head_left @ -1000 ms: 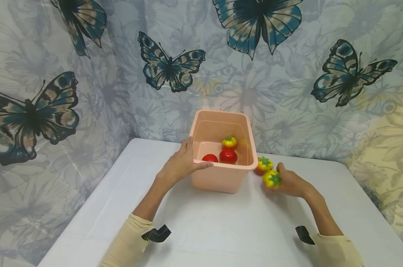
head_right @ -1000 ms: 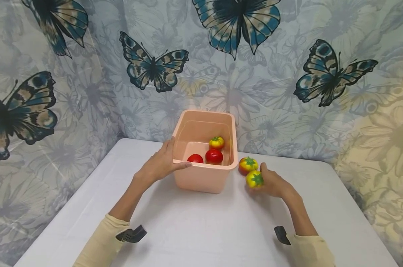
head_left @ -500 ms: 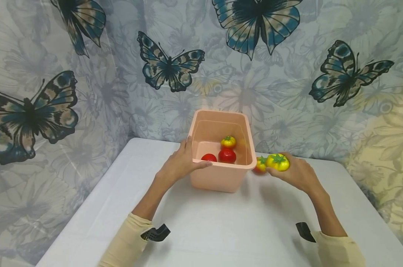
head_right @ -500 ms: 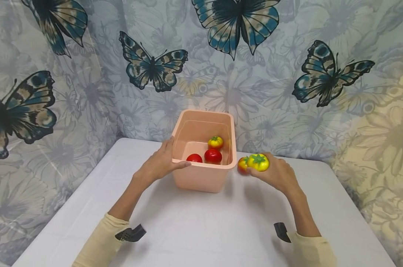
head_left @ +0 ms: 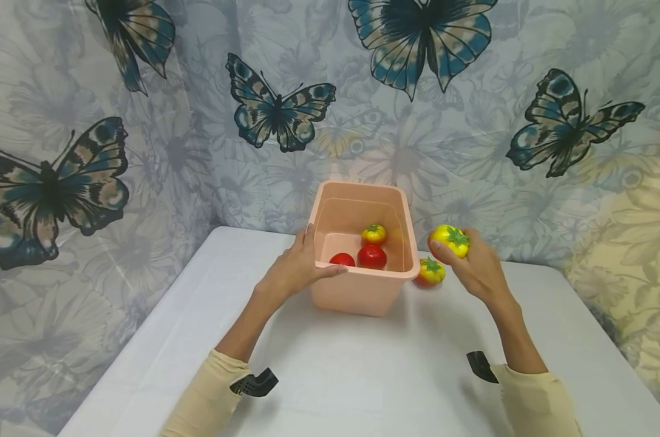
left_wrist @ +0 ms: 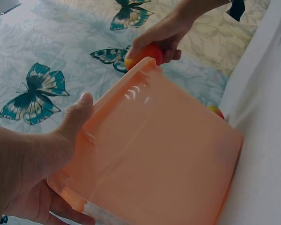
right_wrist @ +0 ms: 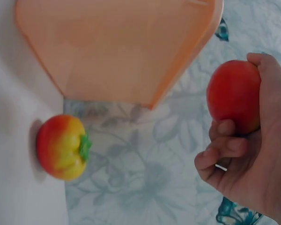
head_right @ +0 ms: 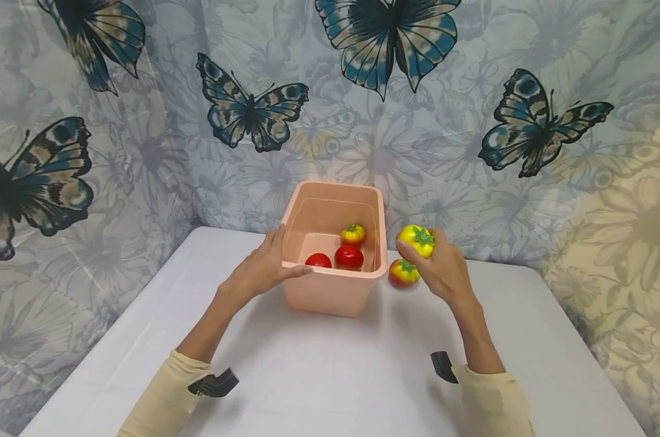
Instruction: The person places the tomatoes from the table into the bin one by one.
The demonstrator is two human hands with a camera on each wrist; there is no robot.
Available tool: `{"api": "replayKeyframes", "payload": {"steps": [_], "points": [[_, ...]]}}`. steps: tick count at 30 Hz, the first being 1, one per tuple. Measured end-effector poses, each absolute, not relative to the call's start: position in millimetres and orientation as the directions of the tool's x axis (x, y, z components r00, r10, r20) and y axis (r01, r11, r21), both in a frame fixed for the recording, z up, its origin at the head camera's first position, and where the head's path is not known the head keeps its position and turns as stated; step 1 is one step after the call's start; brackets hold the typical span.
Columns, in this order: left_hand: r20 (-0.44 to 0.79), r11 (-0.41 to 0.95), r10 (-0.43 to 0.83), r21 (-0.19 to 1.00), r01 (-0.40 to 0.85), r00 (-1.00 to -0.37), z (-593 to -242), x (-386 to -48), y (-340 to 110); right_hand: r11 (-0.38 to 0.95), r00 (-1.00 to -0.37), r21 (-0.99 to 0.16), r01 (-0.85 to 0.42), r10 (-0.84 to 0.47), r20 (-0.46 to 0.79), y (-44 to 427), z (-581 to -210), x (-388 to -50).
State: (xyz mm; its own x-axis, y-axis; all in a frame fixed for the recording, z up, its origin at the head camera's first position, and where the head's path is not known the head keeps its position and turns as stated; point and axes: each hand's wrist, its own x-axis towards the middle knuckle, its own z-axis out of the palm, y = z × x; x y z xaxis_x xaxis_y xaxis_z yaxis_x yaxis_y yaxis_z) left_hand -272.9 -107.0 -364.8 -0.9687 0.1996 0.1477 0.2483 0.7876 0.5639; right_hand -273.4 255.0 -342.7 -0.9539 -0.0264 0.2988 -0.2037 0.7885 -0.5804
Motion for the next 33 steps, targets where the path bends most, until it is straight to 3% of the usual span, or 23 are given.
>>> {"api": "replayKeyframes", "payload": {"steps": [20,25,33], "points": [[0.147,0.785,0.201,0.567,0.249,-0.968,-365,-274,-107,0.735,-0.931,-0.601,-0.313,-0.114,0.346,190,-323,-292],[0.135,0.787,0.196,0.569,0.237,-0.971,-365,-273,-107,0.727,-0.874,-0.522,-0.446,-0.229,0.428,175,-326,-299],[0.131,0.796,0.196,0.557,0.236,-0.972,-365,-273,-107,0.751,-0.852,-0.448,-0.486,-0.291,0.436,167,-329,-299]]}}
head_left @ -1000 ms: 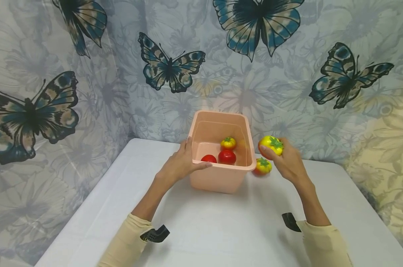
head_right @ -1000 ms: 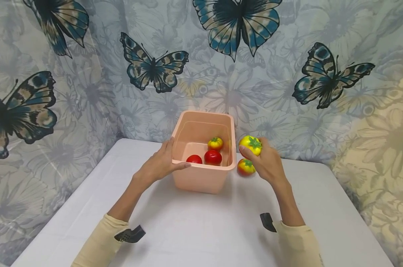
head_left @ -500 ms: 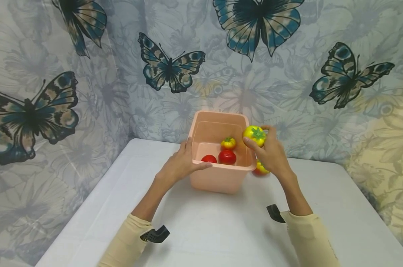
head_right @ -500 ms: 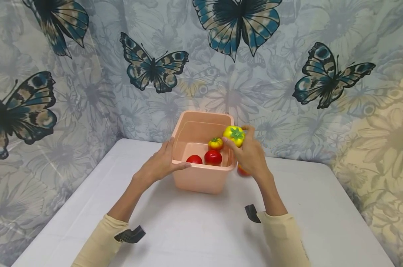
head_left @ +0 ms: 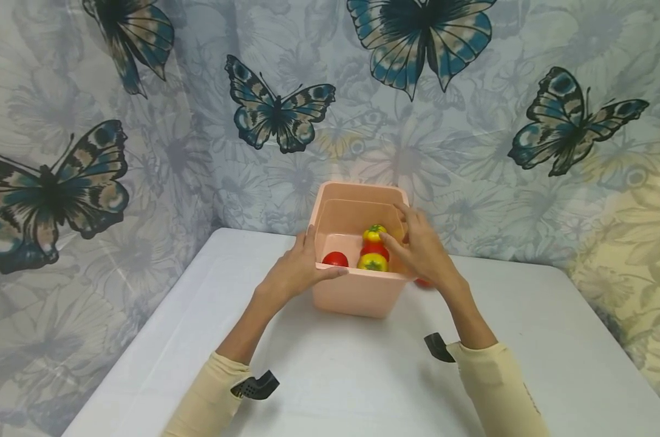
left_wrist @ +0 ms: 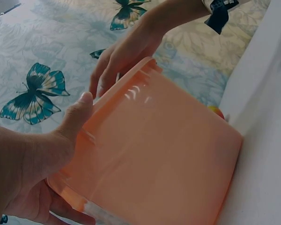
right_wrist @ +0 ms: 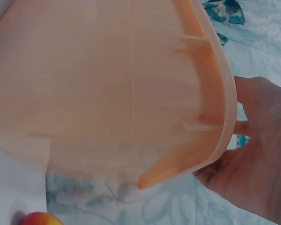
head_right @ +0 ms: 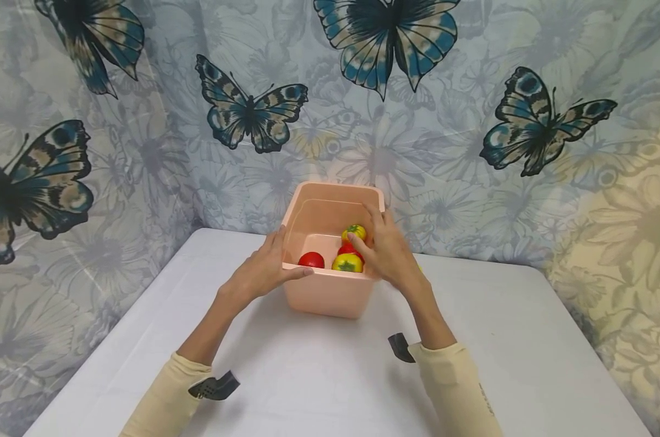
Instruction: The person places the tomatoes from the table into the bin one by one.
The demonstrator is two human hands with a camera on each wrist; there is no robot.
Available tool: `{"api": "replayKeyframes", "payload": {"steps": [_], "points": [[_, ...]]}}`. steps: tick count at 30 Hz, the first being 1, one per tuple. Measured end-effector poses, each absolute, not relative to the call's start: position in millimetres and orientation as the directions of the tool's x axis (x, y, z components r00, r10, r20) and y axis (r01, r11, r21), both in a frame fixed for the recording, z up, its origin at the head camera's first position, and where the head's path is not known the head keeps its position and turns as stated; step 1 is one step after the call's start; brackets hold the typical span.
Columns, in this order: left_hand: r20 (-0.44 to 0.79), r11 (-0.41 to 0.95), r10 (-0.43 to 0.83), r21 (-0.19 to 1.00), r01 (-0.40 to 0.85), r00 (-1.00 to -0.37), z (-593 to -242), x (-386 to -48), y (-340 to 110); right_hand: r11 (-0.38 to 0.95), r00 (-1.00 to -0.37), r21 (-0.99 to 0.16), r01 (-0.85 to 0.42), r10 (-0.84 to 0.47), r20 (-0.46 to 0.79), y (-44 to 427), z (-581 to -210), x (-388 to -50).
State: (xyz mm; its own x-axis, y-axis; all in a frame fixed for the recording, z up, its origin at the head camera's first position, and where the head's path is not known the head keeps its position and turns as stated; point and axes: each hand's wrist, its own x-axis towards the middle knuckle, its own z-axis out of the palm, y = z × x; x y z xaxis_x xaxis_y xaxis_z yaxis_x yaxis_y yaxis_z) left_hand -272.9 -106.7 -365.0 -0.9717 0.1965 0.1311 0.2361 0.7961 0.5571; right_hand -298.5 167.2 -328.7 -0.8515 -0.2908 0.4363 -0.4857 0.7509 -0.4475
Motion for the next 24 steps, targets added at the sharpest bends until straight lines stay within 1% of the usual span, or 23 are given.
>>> {"api": "replayKeyframes", "payload": {"steps": [4,8,15,24], "points": [[0.114,0.812,0.192,0.539,0.223,-0.975,-364,-272,-107,0.707,-0.827,-0.470,-0.529,-0.303,0.474,170,-330,-296],[0.123,0.814,0.196,0.532,0.232,-0.973,-364,-273,-107,0.673,-0.810,-0.491,-0.553,-0.295,0.506,175,-331,-294],[0.140,0.810,0.201,0.533,0.245,-0.969,-364,-273,-107,0.695,-0.804,-0.478,-0.537,-0.250,0.540,184,-329,-290],[0.131,0.808,0.197,0.539,0.237,-0.972,-364,-272,-107,0.718,-0.804,-0.476,-0.508,-0.195,0.562,201,-326,-285]]}}
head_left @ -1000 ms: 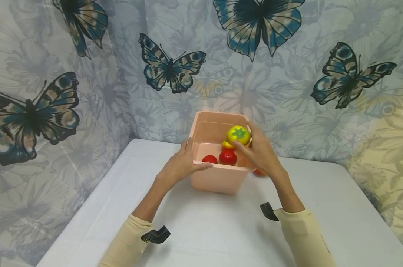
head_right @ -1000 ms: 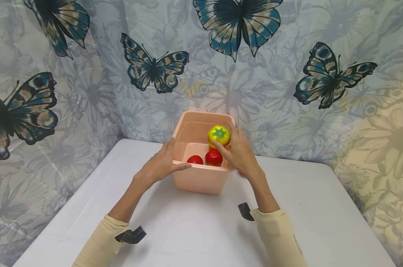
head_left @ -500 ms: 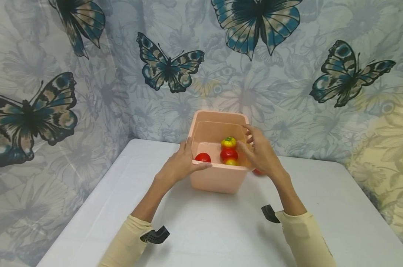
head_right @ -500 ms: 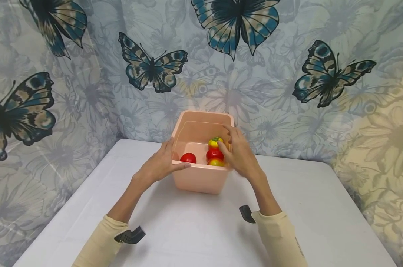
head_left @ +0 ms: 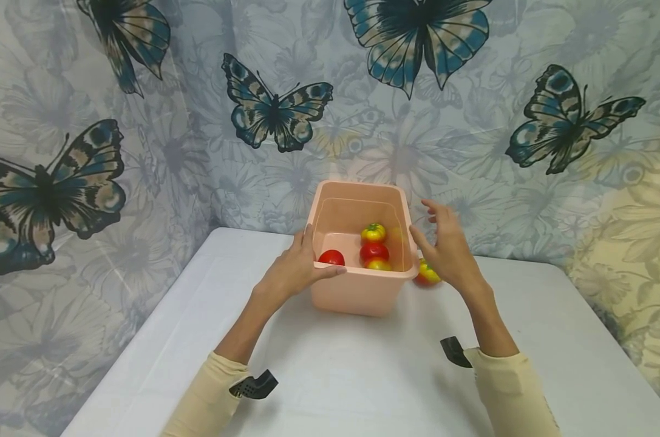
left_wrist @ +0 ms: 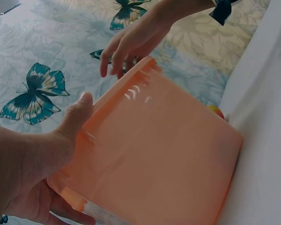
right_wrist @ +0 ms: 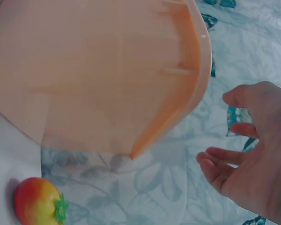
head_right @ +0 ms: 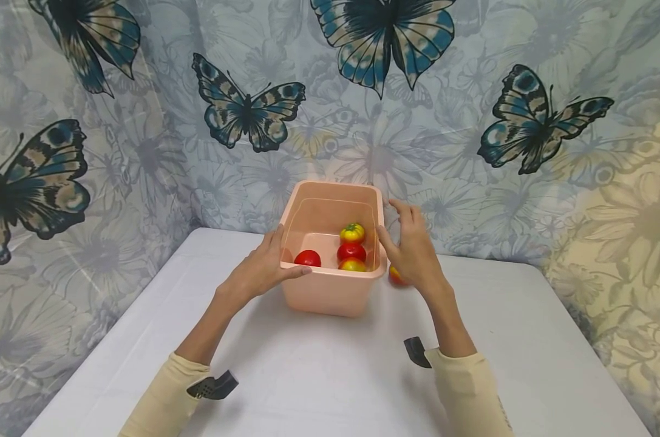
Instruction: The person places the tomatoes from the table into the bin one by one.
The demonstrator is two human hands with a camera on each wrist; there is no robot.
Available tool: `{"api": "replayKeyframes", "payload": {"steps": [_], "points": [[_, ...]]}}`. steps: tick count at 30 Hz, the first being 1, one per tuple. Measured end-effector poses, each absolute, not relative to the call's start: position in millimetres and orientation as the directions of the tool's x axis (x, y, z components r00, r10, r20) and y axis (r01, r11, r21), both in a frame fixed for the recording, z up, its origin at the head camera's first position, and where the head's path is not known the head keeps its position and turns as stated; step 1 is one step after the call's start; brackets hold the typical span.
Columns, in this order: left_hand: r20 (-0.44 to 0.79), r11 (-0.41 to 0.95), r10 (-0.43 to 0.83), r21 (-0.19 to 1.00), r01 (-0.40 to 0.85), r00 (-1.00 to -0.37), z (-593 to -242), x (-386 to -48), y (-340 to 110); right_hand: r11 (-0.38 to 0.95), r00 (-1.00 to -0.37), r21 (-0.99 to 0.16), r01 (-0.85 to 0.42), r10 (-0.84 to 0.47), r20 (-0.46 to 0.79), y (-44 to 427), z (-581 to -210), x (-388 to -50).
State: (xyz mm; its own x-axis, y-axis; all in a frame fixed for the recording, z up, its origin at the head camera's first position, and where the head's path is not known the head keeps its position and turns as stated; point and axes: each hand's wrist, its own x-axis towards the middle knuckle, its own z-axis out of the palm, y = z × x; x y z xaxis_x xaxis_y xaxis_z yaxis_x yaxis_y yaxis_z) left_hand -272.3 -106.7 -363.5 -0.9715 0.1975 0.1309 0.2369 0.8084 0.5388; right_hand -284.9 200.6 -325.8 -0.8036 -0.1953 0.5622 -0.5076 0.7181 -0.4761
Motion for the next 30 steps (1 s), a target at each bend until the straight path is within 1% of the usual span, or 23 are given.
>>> {"api": "replayKeyframes", "payload": {"steps": [7,16,24,30], "points": [[0.138,0.808,0.199,0.538,0.242,-0.970,-365,-273,-107,0.731,-0.812,-0.477,-0.488,-0.179,0.556,213,-329,-285],[0.165,0.810,0.208,0.524,0.265,-0.964,-365,-273,-107,0.771,-0.841,-0.459,-0.441,-0.177,0.511,231,-335,-286],[0.165,0.809,0.208,0.526,0.264,-0.964,-365,-272,-107,0.811,-0.898,-0.452,-0.372,-0.190,0.397,244,-345,-292],[0.171,0.807,0.210,0.525,0.269,-0.963,-366,-272,-107,0.843,-0.942,-0.455,-0.289,-0.166,0.291,250,-350,-296]]}}
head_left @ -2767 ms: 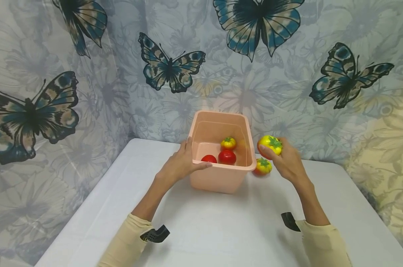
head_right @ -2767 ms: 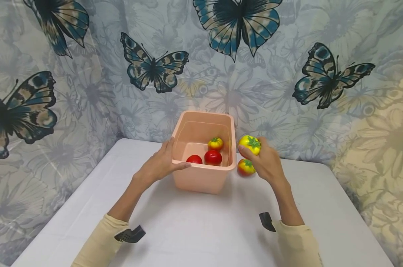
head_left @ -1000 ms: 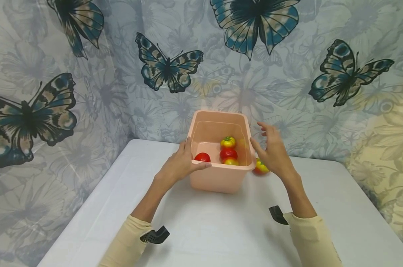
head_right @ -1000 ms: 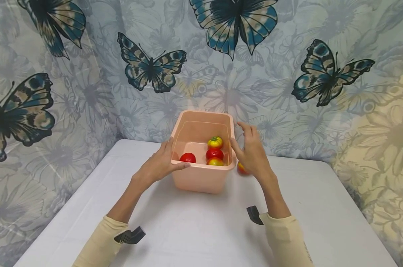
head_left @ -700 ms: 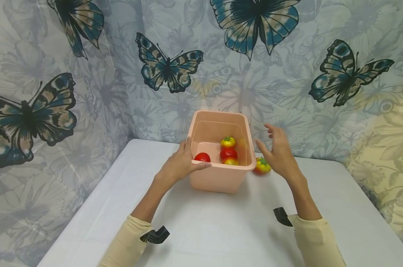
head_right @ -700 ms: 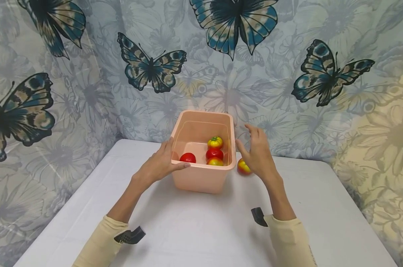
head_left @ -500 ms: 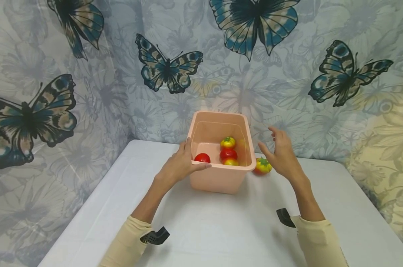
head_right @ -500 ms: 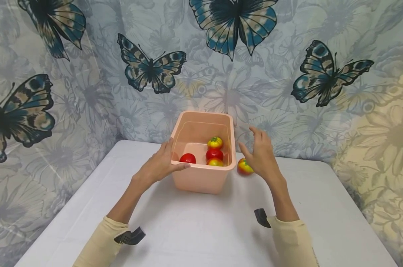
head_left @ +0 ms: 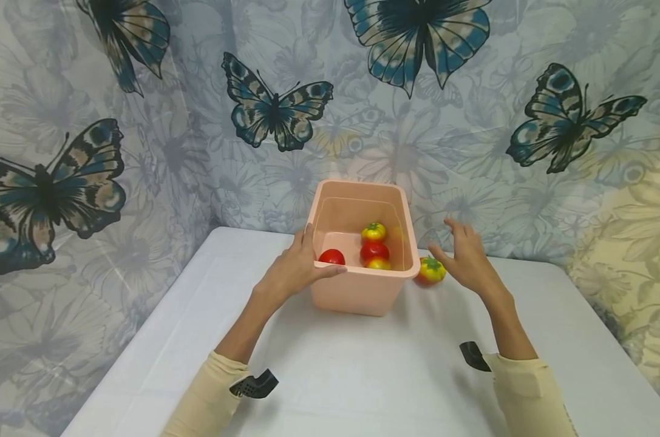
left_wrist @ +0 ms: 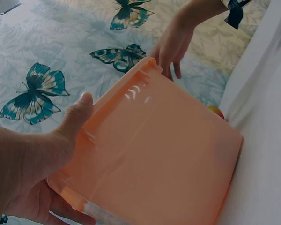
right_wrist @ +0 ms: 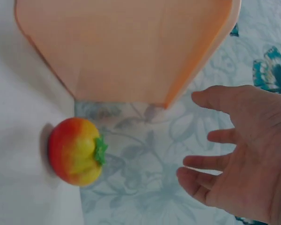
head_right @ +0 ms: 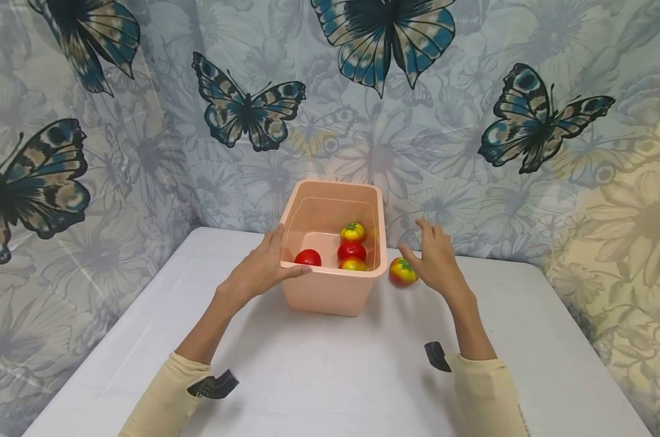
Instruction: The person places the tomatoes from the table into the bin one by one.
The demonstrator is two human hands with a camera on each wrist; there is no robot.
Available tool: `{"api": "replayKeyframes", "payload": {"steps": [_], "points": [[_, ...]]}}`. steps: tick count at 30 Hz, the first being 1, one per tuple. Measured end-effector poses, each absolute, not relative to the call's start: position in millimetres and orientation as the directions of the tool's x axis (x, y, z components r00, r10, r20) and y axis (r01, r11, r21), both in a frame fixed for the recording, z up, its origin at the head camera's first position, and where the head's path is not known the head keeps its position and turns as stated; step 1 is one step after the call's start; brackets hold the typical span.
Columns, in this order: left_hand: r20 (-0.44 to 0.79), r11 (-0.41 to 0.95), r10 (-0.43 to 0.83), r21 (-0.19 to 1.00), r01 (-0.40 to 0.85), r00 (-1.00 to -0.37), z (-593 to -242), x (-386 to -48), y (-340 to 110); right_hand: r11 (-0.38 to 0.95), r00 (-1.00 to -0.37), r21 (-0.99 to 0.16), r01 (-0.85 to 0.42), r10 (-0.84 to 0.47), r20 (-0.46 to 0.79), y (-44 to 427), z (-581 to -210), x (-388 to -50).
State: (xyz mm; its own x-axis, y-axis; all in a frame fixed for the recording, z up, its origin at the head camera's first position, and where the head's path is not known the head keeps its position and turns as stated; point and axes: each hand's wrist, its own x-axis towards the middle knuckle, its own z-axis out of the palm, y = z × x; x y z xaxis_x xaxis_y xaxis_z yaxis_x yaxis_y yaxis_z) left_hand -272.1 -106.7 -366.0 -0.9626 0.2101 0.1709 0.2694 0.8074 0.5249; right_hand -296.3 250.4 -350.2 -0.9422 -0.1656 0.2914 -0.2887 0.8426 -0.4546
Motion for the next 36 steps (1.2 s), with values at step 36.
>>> {"api": "replayKeyframes", "payload": {"steps": [36], "points": [[0.141,0.799,0.196,0.551,0.242,-0.970,-366,-274,-107,0.900,-0.971,-0.415,-0.130,-0.200,-0.130,280,-425,-342]]}}
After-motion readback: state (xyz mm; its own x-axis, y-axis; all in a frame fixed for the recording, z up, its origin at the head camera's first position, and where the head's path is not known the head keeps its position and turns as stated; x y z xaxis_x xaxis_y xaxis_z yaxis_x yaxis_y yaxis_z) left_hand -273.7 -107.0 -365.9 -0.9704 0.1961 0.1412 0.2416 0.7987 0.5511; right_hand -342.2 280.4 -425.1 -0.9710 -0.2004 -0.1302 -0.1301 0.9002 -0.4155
